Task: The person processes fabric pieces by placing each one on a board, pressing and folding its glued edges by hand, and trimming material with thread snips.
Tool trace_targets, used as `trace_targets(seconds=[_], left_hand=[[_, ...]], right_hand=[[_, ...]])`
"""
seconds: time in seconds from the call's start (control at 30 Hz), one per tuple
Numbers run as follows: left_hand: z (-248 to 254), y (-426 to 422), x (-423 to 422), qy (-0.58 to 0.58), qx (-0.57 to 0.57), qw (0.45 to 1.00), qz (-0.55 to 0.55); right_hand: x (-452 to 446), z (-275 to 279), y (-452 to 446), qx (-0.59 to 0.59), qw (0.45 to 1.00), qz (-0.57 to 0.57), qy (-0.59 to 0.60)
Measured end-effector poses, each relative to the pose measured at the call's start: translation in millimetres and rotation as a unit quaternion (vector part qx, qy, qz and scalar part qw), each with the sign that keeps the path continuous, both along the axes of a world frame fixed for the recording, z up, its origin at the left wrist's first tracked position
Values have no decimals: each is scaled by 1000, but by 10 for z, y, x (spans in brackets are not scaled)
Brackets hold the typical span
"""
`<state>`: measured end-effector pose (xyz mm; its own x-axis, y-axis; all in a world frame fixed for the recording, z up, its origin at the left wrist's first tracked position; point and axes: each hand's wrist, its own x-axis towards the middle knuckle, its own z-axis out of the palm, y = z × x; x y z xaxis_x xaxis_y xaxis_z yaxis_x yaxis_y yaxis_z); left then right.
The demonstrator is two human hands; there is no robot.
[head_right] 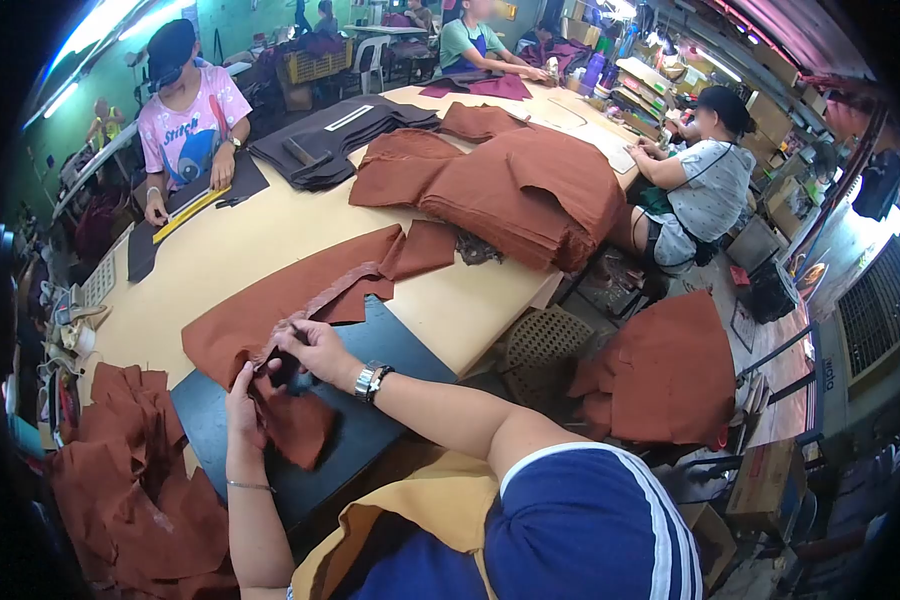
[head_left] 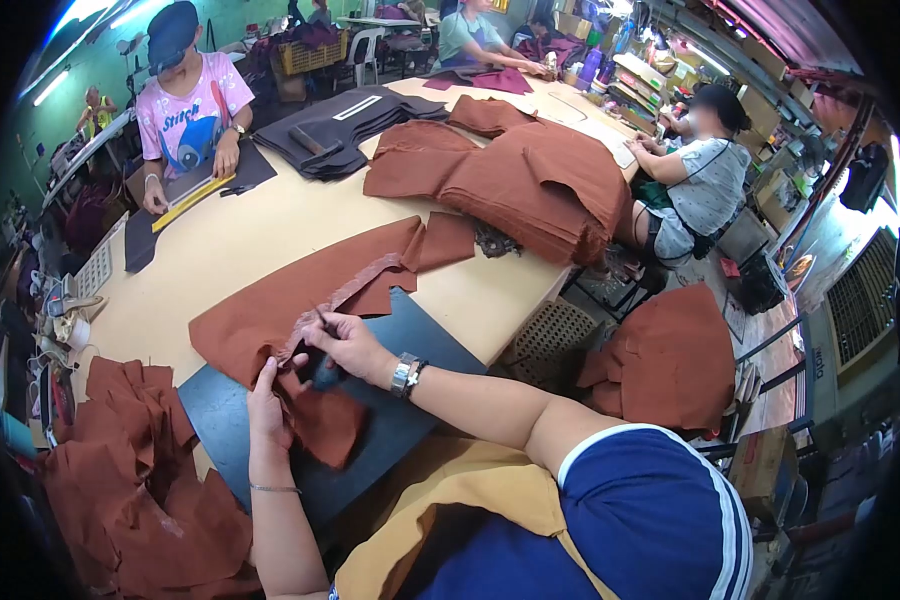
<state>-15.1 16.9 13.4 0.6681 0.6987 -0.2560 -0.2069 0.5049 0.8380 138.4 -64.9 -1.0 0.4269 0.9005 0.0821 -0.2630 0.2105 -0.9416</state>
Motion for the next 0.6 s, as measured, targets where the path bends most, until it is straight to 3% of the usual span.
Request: trace_targets(seconds=[0.1, 0.2, 0.27, 0.5, 0.6], left_hand=[[-78, 106, -73, 17, 3, 1000, -13], [60, -3, -25, 68, 54, 995, 38], [-46, 78, -58, 57, 79, 995, -7], [-2, -60, 39, 21, 84, 995, 40], [-72, 47, -2, 36, 109, 993, 40]], right_hand=[[61, -67, 19, -10, 999, -37, -8], [75, 9, 16, -97, 991, 39, -82], [94, 74, 38, -139, 982, 81, -99], [62, 81, -3, -74, 996, 46, -34], [94, 33, -123, -66, 994, 86, 1]])
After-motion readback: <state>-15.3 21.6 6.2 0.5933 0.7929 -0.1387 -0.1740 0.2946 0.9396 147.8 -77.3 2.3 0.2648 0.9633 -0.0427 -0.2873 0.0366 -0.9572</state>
